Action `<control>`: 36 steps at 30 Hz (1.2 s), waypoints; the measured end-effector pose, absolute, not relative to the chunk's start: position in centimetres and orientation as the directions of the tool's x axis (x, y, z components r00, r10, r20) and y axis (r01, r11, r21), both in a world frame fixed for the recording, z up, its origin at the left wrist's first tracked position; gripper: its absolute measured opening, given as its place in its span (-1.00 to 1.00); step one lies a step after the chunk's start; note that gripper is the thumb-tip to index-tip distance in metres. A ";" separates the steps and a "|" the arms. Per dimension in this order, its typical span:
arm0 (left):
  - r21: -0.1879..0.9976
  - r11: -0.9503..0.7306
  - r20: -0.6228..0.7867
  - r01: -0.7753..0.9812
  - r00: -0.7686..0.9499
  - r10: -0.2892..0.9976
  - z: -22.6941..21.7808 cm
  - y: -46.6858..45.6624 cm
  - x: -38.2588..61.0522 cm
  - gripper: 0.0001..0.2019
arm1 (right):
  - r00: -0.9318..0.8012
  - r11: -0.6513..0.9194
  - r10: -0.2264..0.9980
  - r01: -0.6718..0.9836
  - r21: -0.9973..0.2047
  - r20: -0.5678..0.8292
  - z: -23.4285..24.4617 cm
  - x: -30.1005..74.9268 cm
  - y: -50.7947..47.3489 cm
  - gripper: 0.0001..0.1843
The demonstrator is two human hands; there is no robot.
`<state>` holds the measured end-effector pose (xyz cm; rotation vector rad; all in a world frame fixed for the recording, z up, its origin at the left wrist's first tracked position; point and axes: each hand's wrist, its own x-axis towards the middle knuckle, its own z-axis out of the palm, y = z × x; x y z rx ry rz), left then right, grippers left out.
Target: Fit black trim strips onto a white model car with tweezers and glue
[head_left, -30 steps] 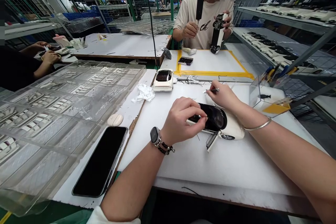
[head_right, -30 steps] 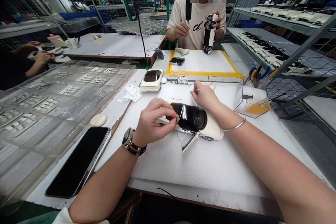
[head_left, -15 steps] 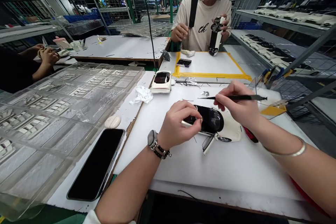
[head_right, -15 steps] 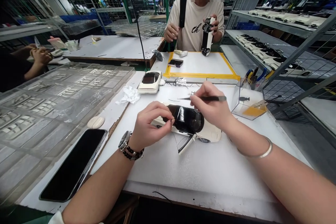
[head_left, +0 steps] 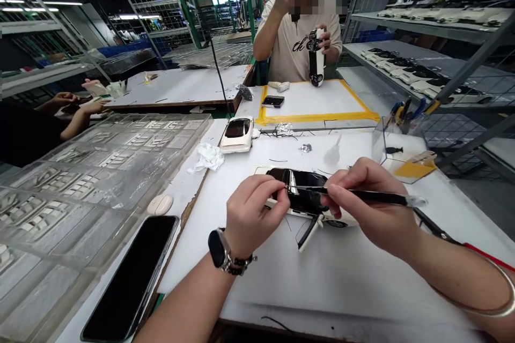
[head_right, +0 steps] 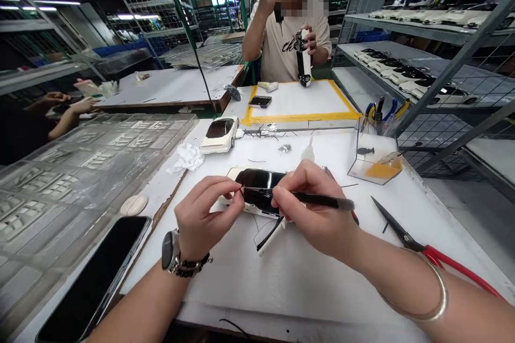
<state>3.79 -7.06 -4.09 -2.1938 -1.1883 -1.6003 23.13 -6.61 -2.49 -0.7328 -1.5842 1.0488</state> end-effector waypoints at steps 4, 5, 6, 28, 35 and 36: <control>0.143 -0.656 0.882 0.741 0.205 0.424 -3.8 -7.2 3.4 -0.79 | -0.231 0.437 0.867 -0.074 -0.897 0.441 -2.7 23.2 -6.8 -0.83; 0.114 -0.657 0.883 0.745 0.228 0.412 -3.6 -7.2 3.4 -0.78 | -0.228 0.433 0.868 -0.085 -0.897 0.441 -2.6 23.2 -6.9 -0.84; 0.093 -0.660 0.881 0.746 0.247 0.403 -3.6 -7.2 3.4 -0.77 | -0.226 0.427 0.871 -0.094 -0.900 0.437 -2.6 23.2 -6.9 -0.83; 0.991 -0.117 0.125 -0.064 0.145 0.981 -3.3 -7.1 3.5 -0.94 | -0.372 0.063 0.898 -0.418 -0.906 0.234 -3.4 24.5 -5.6 -0.80; 0.991 -0.119 0.128 -0.064 0.166 0.978 -3.5 -7.1 3.4 -0.90 | -0.389 0.093 0.889 -0.360 -0.928 0.240 -3.8 24.8 -5.4 -0.79; 0.992 -0.110 0.119 -0.066 0.167 0.979 -3.5 -7.1 3.3 -0.90 | -0.389 0.093 0.890 -0.360 -0.929 0.239 -3.8 24.8 -5.4 -0.79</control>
